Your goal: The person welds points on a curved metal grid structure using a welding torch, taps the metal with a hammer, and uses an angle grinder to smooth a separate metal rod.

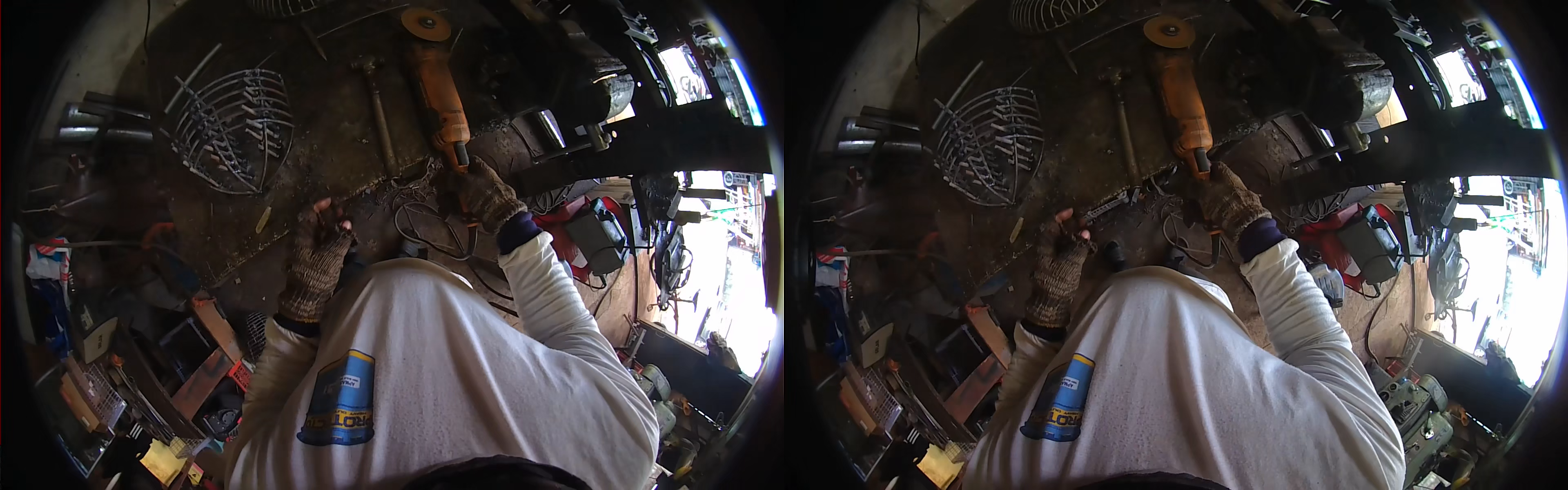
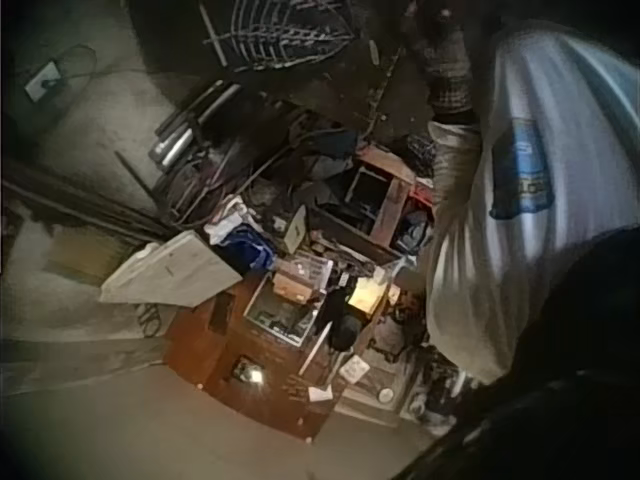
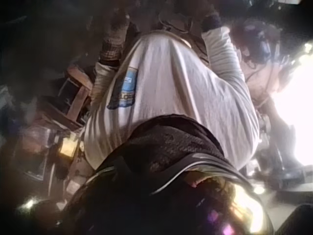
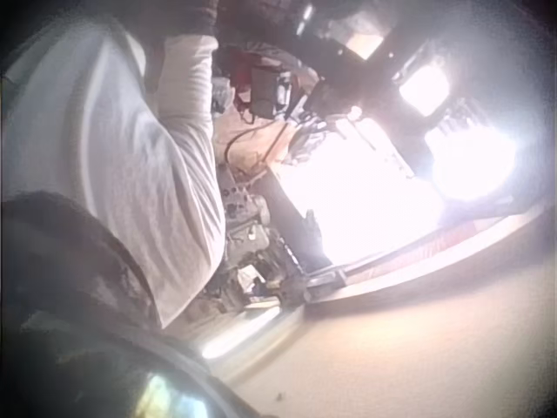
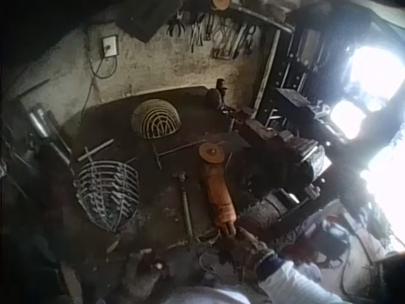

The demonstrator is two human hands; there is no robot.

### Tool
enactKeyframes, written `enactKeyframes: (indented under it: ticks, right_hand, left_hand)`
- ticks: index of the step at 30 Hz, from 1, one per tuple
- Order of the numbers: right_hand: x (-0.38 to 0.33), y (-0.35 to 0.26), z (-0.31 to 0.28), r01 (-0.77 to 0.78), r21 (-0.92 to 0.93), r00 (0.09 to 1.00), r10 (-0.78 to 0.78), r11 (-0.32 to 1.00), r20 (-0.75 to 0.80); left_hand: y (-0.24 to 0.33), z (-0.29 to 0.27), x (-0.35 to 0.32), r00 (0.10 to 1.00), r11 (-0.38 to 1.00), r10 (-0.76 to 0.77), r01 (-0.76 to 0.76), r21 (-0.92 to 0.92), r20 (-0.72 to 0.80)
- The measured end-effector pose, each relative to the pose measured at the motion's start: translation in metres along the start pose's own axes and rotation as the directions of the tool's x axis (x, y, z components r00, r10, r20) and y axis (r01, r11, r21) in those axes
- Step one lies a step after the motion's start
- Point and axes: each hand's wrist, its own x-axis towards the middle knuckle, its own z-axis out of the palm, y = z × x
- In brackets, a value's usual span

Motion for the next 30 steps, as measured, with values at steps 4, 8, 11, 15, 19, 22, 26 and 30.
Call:
enactKeyframes:
  ticks: [4, 8, 11, 15, 19, 22, 26, 30]
  right_hand:
    - [0.001, 0.005, 0.001, -0.004, -0.264, 0.991, -0.032, 0.964, -0.133]
    - [-0.015, -0.004, 0.004, -0.034, -0.274, 0.987, -0.011, 0.961, -0.162]
    - [-0.008, 0.0, 0.0, -0.037, -0.363, 0.989, -0.019, 0.931, -0.149]
    - [-0.004, 0.013, -0.007, 0.042, -0.552, 0.977, -0.149, 0.833, -0.151]
    - [-0.023, -0.003, -0.002, 0.157, -0.619, 0.936, -0.316, 0.769, -0.155]
    - [-0.031, -0.01, 0.0, -0.004, -0.744, 0.954, -0.22, 0.668, -0.203]
    - [-0.057, -0.033, 0.028, 0.287, -0.756, 0.684, -0.679, 0.588, -0.268]
    - [-0.031, -0.047, 0.083, 0.422, -0.812, 0.619, -0.783, 0.404, -0.068]
  left_hand:
    - [-0.018, -0.017, -0.004, 0.999, 0.994, 0.05, -0.049, 0.095, -0.012]
    - [-0.006, -0.017, -0.01, 0.989, 0.975, 0.142, -0.131, 0.178, -0.05]
    - [0.006, -0.017, -0.018, 0.985, 0.981, 0.153, -0.142, 0.134, -0.082]
    - [0.006, -0.025, -0.021, 0.983, 0.971, 0.134, -0.105, 0.215, -0.123]
    - [-0.001, -0.038, -0.031, 0.981, 0.977, 0.143, -0.119, 0.174, -0.13]
    - [0.004, -0.05, -0.042, 0.97, 0.982, 0.172, -0.155, 0.108, -0.172]
    - [0.033, -0.074, -0.052, 0.909, 0.917, 0.319, -0.224, 0.331, -0.269]
    - [0.044, -0.131, -0.035, 0.737, 0.808, 0.581, -0.473, 0.351, -0.344]
